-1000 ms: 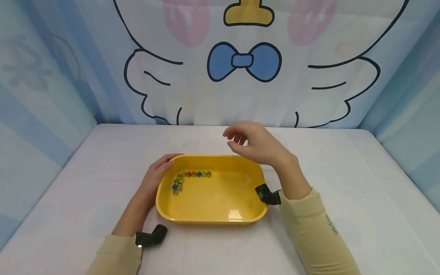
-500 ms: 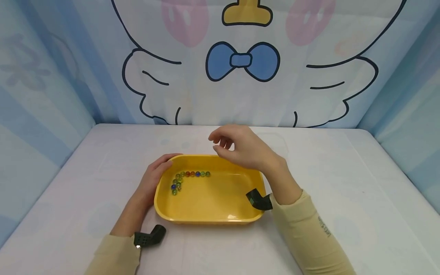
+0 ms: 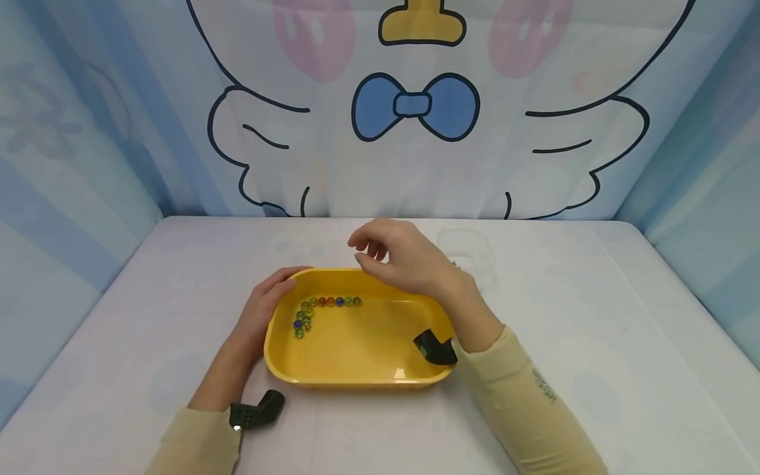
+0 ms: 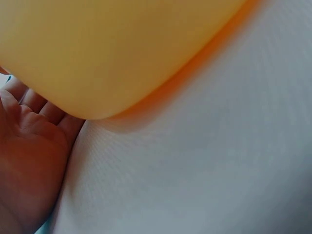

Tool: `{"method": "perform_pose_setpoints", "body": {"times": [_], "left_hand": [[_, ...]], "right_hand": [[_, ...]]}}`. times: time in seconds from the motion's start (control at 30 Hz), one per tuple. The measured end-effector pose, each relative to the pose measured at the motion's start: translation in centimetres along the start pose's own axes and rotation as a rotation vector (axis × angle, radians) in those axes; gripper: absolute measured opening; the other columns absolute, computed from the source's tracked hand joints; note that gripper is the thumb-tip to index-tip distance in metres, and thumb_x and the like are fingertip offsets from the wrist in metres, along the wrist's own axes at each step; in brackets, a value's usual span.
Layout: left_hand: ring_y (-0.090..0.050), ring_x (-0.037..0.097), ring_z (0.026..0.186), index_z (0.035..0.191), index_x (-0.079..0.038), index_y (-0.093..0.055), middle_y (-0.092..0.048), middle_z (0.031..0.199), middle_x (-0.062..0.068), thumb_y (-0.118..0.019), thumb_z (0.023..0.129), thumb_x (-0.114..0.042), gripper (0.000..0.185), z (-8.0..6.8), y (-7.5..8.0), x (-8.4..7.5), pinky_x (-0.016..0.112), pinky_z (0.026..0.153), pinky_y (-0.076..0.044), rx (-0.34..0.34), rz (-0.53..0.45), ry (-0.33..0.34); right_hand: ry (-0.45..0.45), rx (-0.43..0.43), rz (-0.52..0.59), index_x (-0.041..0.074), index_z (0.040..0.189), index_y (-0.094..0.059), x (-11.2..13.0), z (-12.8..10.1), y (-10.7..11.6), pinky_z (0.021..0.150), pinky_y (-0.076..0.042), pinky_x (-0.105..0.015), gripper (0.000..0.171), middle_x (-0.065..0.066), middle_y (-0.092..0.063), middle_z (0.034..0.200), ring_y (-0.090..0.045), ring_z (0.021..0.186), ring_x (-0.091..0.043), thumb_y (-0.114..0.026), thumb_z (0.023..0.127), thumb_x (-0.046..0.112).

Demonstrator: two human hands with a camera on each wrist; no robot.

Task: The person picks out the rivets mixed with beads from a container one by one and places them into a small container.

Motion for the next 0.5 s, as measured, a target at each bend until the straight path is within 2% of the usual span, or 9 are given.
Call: {"method": "perform_pose_setpoints", "body": {"times": [0.5], "left_hand": [[-0.047, 0.020, 0.129, 0.145, -0.008, -0.050, -0.052, 0.145, 0.008, -0.037, 0.109, -0.031, 0.044, 0.0, 0.0, 0.0, 0.022, 0.108, -0.038, -0.002, 0.010, 0.005]], "right_hand": [[-0.053, 0.083, -0.055, 0.005, 0.110, -0.071, -0.6, 0.3, -1.9, 0.079, -0.053, -0.024, 0.016, -0.003, -0.068, 0.101, -0.058, 0.087, -0.015, -0.066, 0.095, 0.009]]}}
Point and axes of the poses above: each hand's wrist, its own z-axis towards the middle knuckle, its own y-axis out of the back of the hand, x = y × z, the point moved 8 cm from there along z, towards the middle knuckle
